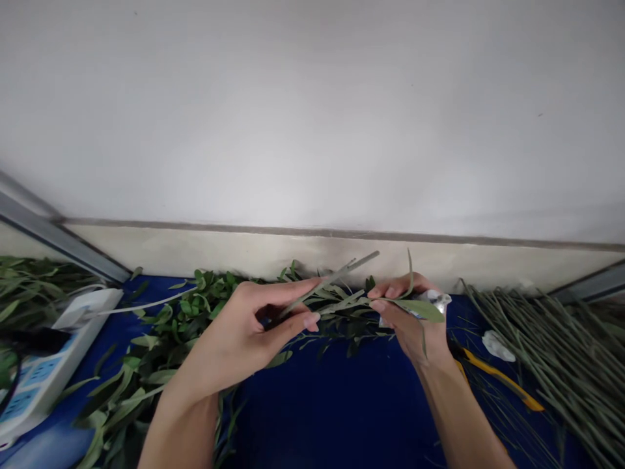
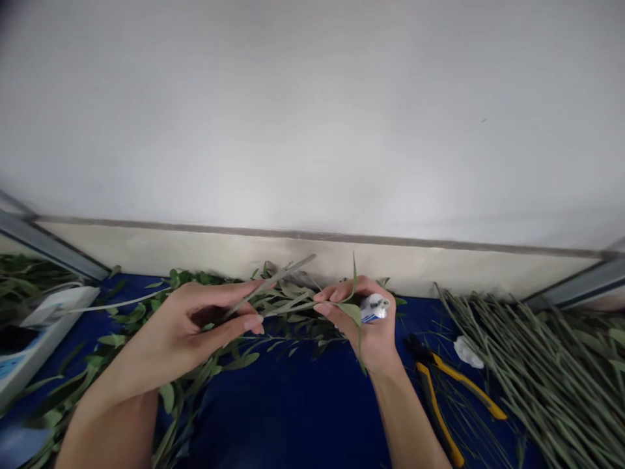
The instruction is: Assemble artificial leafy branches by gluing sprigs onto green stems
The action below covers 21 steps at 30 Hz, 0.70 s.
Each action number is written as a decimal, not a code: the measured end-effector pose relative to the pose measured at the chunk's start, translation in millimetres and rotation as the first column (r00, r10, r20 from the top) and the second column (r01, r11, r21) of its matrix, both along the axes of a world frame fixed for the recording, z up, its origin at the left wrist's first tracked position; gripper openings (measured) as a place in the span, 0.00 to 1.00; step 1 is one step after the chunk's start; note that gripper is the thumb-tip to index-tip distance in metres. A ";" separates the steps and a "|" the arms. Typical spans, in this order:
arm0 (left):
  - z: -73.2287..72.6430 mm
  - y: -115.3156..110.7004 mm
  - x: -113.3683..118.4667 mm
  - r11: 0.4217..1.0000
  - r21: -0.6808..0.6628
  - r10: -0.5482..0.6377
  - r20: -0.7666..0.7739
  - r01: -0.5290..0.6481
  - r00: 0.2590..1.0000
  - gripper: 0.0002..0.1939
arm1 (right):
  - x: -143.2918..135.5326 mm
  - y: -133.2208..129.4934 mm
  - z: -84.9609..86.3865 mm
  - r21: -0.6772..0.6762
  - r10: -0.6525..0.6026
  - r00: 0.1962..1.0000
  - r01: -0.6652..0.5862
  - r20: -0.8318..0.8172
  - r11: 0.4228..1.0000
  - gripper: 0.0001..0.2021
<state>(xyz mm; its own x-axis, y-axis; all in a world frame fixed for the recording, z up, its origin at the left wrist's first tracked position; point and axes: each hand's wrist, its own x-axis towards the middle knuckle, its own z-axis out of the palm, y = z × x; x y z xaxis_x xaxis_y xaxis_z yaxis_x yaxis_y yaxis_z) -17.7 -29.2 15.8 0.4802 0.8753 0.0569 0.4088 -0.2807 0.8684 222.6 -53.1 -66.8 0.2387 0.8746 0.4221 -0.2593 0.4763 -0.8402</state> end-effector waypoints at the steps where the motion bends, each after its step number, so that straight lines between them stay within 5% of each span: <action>1: -0.5 1.0 -0.5 0.999 -0.042 -0.025 0.011 0.026 1.000 0.18 | 0.0 -0.3 0.8 0.002 -0.002 1.000 0.002 0.006 1.000 0.12; 7: -3.2 7.2 -7.0 0.973 -0.212 -0.068 0.139 0.096 0.988 0.13 | -1.6 0.6 2.4 -0.006 -0.002 1.000 0.002 -0.007 1.000 0.11; 11: -2.3 7.9 -4.5 0.996 -0.065 -0.038 0.237 0.055 0.971 0.12 | -7.3 -1.8 7.4 -0.049 -0.002 1.000 0.002 -0.002 0.999 0.11; 16: -3.8 5.0 4.6 0.989 0.105 0.092 0.105 -0.103 0.990 0.12 | -18.6 -11.3 19.0 -0.068 -0.077 0.997 0.077 0.009 0.995 0.12; 21: -9.5 3.3 9.2 0.998 0.055 0.005 -0.017 -0.004 1.000 0.20 | -15.4 -14.5 20.0 0.022 -0.007 1.000 0.007 0.020 1.000 0.10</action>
<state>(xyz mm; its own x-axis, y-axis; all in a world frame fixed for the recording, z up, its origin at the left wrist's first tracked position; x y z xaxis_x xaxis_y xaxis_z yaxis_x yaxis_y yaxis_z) -8.6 -25.9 6.4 0.4774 0.8733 0.0966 0.4246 -0.3256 0.8448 207.3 -67.6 -46.8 0.2361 0.8635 0.4458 -0.2389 0.4962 -0.8347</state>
